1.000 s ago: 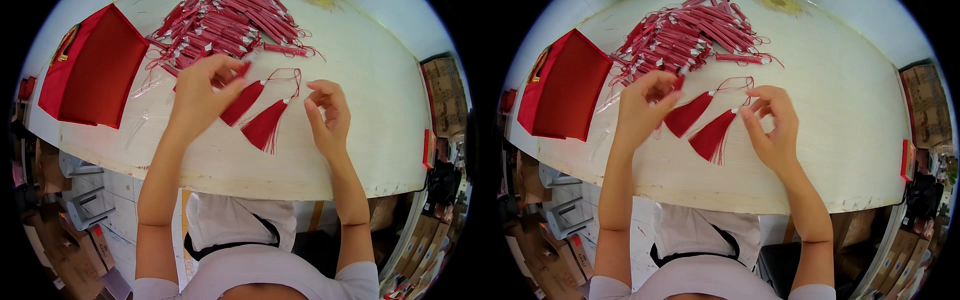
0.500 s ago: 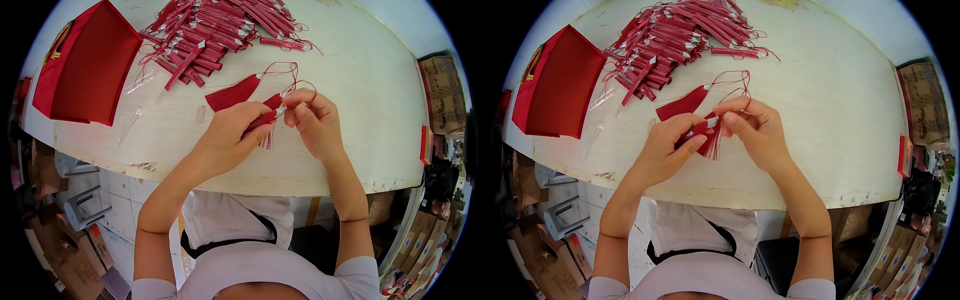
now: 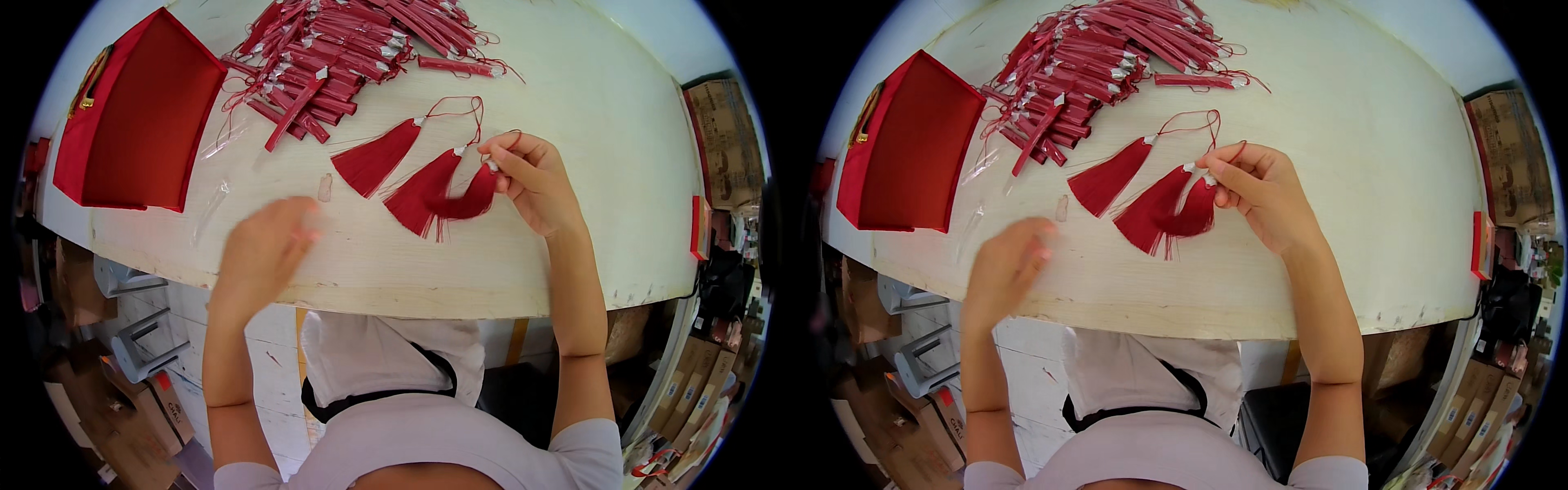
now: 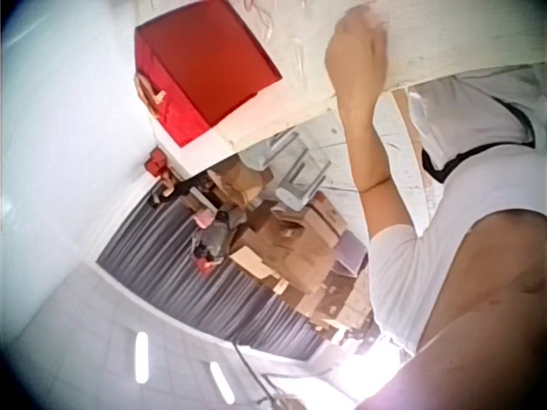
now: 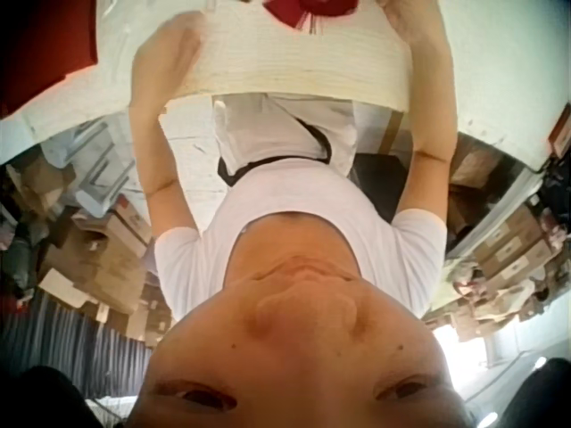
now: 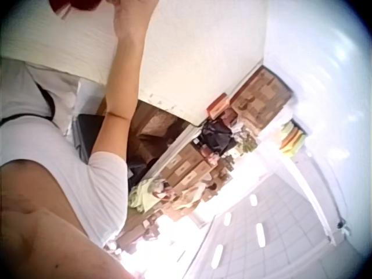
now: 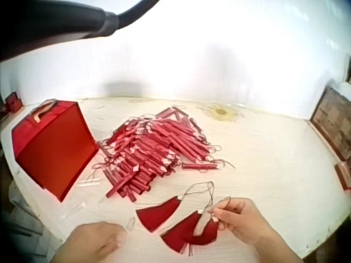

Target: The person opens a large cardboard box using a box cutter, removes a red decorative box, and then manually places red tassels into individual clear plastic sleeves at a work table.

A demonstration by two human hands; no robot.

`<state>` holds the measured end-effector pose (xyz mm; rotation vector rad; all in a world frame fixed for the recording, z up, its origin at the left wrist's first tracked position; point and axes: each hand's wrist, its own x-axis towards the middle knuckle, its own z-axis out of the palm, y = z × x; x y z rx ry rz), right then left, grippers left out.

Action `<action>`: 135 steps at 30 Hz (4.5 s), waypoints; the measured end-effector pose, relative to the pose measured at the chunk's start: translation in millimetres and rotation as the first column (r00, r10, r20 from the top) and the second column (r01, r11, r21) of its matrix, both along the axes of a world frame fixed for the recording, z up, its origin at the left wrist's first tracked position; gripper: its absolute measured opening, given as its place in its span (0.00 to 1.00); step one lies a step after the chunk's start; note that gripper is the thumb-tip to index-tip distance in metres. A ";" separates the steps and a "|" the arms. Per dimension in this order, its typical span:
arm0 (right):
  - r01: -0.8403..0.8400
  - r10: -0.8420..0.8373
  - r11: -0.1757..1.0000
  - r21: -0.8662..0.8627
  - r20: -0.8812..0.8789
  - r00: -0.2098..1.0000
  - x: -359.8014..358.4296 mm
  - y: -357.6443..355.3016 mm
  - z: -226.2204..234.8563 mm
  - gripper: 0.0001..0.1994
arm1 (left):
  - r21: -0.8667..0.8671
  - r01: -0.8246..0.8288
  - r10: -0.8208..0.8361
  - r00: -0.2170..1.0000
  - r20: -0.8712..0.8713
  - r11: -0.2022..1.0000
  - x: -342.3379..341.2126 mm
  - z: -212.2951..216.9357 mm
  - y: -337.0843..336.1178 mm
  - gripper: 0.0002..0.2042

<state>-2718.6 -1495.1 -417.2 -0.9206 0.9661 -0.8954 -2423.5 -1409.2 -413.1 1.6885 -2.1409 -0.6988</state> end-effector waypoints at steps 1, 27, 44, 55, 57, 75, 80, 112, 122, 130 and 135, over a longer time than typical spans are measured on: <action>0.008 -0.013 0.999 -0.044 -0.106 0.994 1.4 0.2 -1.3 0.06 | -0.079 -0.077 0.087 0.987 0.134 0.994 8.1 2.2 0.0 0.14; -0.271 0.249 0.949 -0.163 -0.143 0.958 6.0 17.6 14.7 0.03 | -0.541 -0.207 0.266 0.964 0.032 0.815 -16.0 -28.7 -114.1 0.12; 0.050 -0.499 0.747 -0.662 -0.510 0.701 9.8 3.6 -3.2 0.27 | 0.295 0.242 0.288 0.065 -0.955 0.924 -63.9 13.0 -80.7 0.11; -0.185 0.007 0.692 -0.697 -0.250 0.968 7.4 14.4 -4.1 0.11 | 0.418 0.507 0.265 0.347 -0.900 0.754 -105.6 -0.7 -56.5 0.10; -0.071 -0.023 0.786 -0.614 -0.144 0.989 9.4 17.6 -4.7 0.09 | 0.475 0.517 0.314 0.370 -0.874 0.712 -102.2 6.7 -56.3 0.09; -0.091 0.032 0.981 -0.172 -0.319 0.947 -20.4 1.2 20.8 0.05 | -0.438 -0.227 0.390 0.860 0.329 0.870 38.7 11.0 -53.3 0.13; -0.070 -0.303 0.873 -0.483 -0.649 0.698 -13.0 -6.4 -2.2 0.06 | -0.572 -0.120 0.325 0.906 0.271 0.812 50.4 -15.0 -73.1 0.17; 0.074 -0.177 0.832 -0.549 -0.138 0.974 7.6 14.8 8.9 0.13 | 0.204 0.275 0.046 0.489 -0.871 0.940 -79.1 33.1 -70.7 0.10; -0.082 0.086 0.943 -0.322 -0.003 0.996 12.6 20.6 5.4 0.04 | 0.384 0.324 0.098 0.640 -0.762 0.865 -95.3 11.6 -58.0 0.13; -0.014 -0.007 0.938 -0.347 -0.060 0.998 7.7 19.5 2.9 0.04 | 0.266 0.395 -0.010 0.574 -0.819 0.879 -96.1 4.3 -57.3 0.09; -0.045 0.008 0.947 -0.317 -0.117 0.993 5.0 18.0 8.7 0.03 | 0.236 0.380 -0.013 0.549 -0.836 0.895 -95.6 0.7 -57.9 0.06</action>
